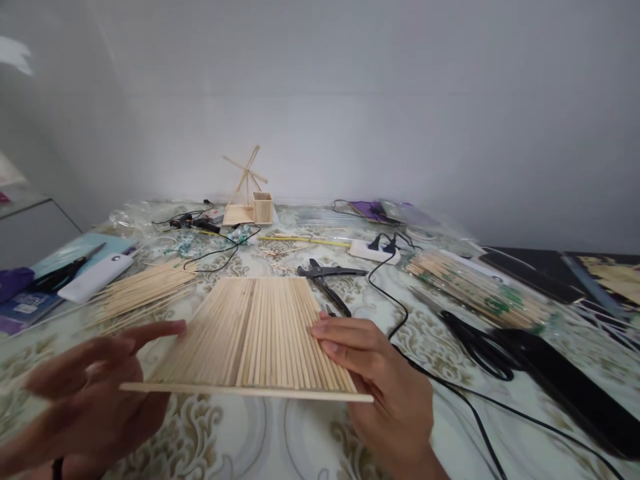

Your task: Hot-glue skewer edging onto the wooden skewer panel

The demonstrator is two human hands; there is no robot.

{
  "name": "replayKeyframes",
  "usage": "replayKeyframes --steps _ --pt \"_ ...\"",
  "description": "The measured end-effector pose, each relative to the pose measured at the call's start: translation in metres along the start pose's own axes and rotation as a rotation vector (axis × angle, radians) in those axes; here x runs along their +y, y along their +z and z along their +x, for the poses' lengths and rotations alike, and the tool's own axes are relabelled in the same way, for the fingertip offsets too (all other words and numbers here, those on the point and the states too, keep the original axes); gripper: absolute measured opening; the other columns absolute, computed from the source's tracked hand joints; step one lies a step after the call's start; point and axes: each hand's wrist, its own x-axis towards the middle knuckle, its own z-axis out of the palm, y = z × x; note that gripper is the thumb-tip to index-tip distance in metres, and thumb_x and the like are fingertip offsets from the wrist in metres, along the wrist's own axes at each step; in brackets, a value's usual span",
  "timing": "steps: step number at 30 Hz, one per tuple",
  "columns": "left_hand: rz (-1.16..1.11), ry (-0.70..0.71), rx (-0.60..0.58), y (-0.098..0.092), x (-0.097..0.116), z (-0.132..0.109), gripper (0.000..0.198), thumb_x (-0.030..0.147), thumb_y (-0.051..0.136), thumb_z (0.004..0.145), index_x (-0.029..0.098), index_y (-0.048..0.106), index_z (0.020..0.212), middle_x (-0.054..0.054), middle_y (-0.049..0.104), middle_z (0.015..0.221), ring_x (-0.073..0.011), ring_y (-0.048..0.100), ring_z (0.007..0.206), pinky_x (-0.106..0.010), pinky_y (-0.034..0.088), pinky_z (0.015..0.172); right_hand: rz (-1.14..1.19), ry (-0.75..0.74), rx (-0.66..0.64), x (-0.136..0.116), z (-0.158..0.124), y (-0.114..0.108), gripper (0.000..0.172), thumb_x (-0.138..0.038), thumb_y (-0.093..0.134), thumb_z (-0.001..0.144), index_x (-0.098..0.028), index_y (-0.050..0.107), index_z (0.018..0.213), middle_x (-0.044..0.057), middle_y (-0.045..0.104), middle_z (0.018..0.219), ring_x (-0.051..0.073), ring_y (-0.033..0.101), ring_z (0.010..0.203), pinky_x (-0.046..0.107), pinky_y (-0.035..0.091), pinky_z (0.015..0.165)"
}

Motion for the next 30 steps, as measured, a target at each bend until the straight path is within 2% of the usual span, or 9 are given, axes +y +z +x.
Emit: replayKeyframes --steps 2,3,5,7,10,17,23,26,30 --pt "-0.025 0.078 -0.069 0.002 -0.004 0.012 0.064 0.022 0.080 0.089 0.043 0.055 0.144 -0.005 0.062 0.133 -0.0276 0.074 0.113 -0.050 0.067 0.097 -0.079 -0.037 0.038 0.002 0.000 -0.001 0.044 -0.003 0.072 0.089 -0.036 0.080 0.117 0.003 0.085 0.106 0.030 0.080 0.099 0.060 0.069 0.089" --pt "-0.042 0.087 -0.222 0.001 -0.005 0.019 0.069 0.028 0.081 0.090 0.038 0.050 0.151 -0.010 0.062 0.138 -0.0326 0.067 0.128 -0.056 0.061 0.108 -0.110 -0.055 0.050 0.003 0.000 -0.002 0.048 -0.002 0.074 0.087 -0.037 0.080 0.118 0.002 0.085 0.108 0.030 0.080 0.100 0.061 0.069 0.090" --pt "-0.108 0.016 -0.471 -0.004 -0.006 0.029 0.071 0.058 0.073 0.093 0.029 0.051 0.155 -0.018 0.059 0.149 -0.0400 0.048 0.150 -0.065 0.049 0.119 -0.146 -0.104 0.073 0.004 -0.001 -0.005 0.049 -0.004 0.077 0.086 -0.037 0.079 0.122 0.003 0.084 0.111 0.031 0.079 0.103 0.061 0.069 0.092" --pt "-0.240 -0.098 -0.555 -0.009 -0.005 0.035 0.078 0.074 0.058 0.095 0.026 0.052 0.156 -0.021 0.045 0.165 -0.0439 0.036 0.158 -0.069 0.043 0.122 -0.175 -0.121 0.084 0.004 -0.003 -0.009 0.043 -0.013 0.077 0.091 -0.038 0.078 0.126 0.004 0.083 0.112 0.031 0.078 0.107 0.061 0.068 0.094" --pt "-0.432 -0.181 -0.560 -0.012 -0.005 0.037 0.068 0.066 0.055 0.100 0.029 0.052 0.157 -0.019 0.039 0.171 -0.0440 0.039 0.157 -0.069 0.046 0.119 -0.230 -0.115 0.080 0.001 -0.007 -0.016 0.037 -0.019 0.070 0.099 -0.040 0.077 0.129 0.006 0.084 0.111 0.031 0.077 0.111 0.062 0.068 0.094" --pt "-0.634 -0.275 -0.554 -0.011 -0.001 0.036 0.055 0.050 0.064 0.101 0.033 0.057 0.153 -0.019 0.050 0.164 -0.0414 0.046 0.154 -0.066 0.050 0.116 -0.305 -0.218 0.022 -0.006 -0.009 -0.023 0.059 -0.005 0.074 0.086 -0.033 0.074 0.138 0.009 0.083 0.115 0.036 0.076 0.112 0.064 0.070 0.091" --pt "-0.606 -0.283 -0.544 -0.015 0.003 0.036 0.050 0.041 0.063 0.103 0.029 0.057 0.151 -0.020 0.050 0.163 -0.0411 0.046 0.154 -0.065 0.049 0.119 -0.327 -0.220 -0.009 -0.002 -0.006 -0.029 0.061 -0.006 0.076 0.085 -0.036 0.074 0.137 0.007 0.083 0.109 0.036 0.078 0.108 0.061 0.073 0.086" --pt "-0.510 -0.215 -0.564 -0.017 0.003 0.038 0.049 0.042 0.060 0.104 0.026 0.059 0.150 -0.020 0.053 0.161 -0.0414 0.049 0.152 -0.066 0.050 0.119 -0.324 -0.206 -0.005 0.000 -0.006 -0.031 0.054 -0.009 0.074 0.087 -0.041 0.077 0.131 0.005 0.085 0.105 0.037 0.080 0.101 0.062 0.074 0.078" --pt "-0.376 -0.121 -0.570 -0.018 0.003 0.041 0.048 0.043 0.057 0.104 0.027 0.061 0.149 -0.017 0.060 0.155 -0.0390 0.058 0.143 -0.061 0.055 0.114 -0.295 -0.195 0.014 0.001 -0.008 -0.032 0.057 -0.004 0.073 0.085 -0.037 0.077 0.133 0.007 0.084 0.109 0.036 0.078 0.107 0.060 0.073 0.083"
